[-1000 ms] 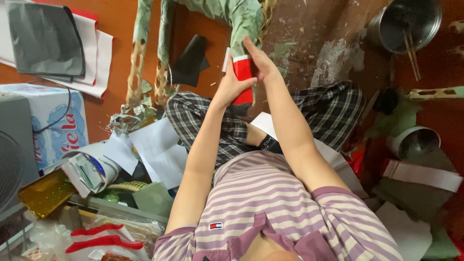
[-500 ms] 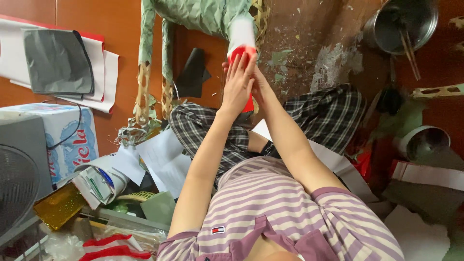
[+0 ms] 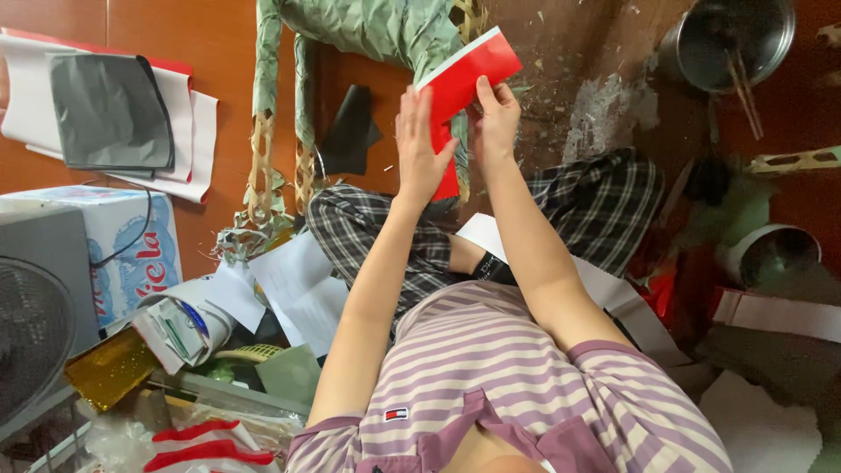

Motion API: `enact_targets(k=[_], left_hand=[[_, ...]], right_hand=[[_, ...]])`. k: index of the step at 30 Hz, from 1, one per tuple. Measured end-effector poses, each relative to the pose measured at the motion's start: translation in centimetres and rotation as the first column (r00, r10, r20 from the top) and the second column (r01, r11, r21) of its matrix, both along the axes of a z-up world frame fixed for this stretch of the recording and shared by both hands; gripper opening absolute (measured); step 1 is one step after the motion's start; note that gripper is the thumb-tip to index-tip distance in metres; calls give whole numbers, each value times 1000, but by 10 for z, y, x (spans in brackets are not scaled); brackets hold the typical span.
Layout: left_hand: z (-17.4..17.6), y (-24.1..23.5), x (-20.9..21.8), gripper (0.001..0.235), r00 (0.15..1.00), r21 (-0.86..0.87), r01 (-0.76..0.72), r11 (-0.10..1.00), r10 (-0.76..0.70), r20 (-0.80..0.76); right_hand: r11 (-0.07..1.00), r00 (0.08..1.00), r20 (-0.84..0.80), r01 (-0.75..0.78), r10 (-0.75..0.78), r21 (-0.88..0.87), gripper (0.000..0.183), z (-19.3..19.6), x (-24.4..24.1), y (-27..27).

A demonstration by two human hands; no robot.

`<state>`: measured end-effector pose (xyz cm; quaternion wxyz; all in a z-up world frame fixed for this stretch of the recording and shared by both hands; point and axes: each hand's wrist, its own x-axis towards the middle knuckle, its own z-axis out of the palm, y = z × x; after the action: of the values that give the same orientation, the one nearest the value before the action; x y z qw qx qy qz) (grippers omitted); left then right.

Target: Wrapping colored paper and adhesive strips around the body and legs of a craft giraffe figurine.

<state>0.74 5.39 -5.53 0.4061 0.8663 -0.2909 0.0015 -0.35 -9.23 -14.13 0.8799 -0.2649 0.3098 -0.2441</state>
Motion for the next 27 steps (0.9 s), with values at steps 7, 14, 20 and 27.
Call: enact_targets(k=[7,14,20,27], left_hand=[[-29,1,11,119,359,-247,-463,851,-74,-930],[-55,11,15,104,531,-385,-293,875,-186,-827],[-66,13,15,105,537,-417,-273,867,-222,-814],[-53,11,15,104,495,-420,-301,856,-236,-836]], right_hand=[[992,998,-26,-49,52,119,10,-45,9,-6],[981,994,23,-105,103,160,10,-84,26,6],[990,996,17,-84,82,112,11,-91,34,9],[943,893,-449,-138,-13,-303,23,-67,40,9]])
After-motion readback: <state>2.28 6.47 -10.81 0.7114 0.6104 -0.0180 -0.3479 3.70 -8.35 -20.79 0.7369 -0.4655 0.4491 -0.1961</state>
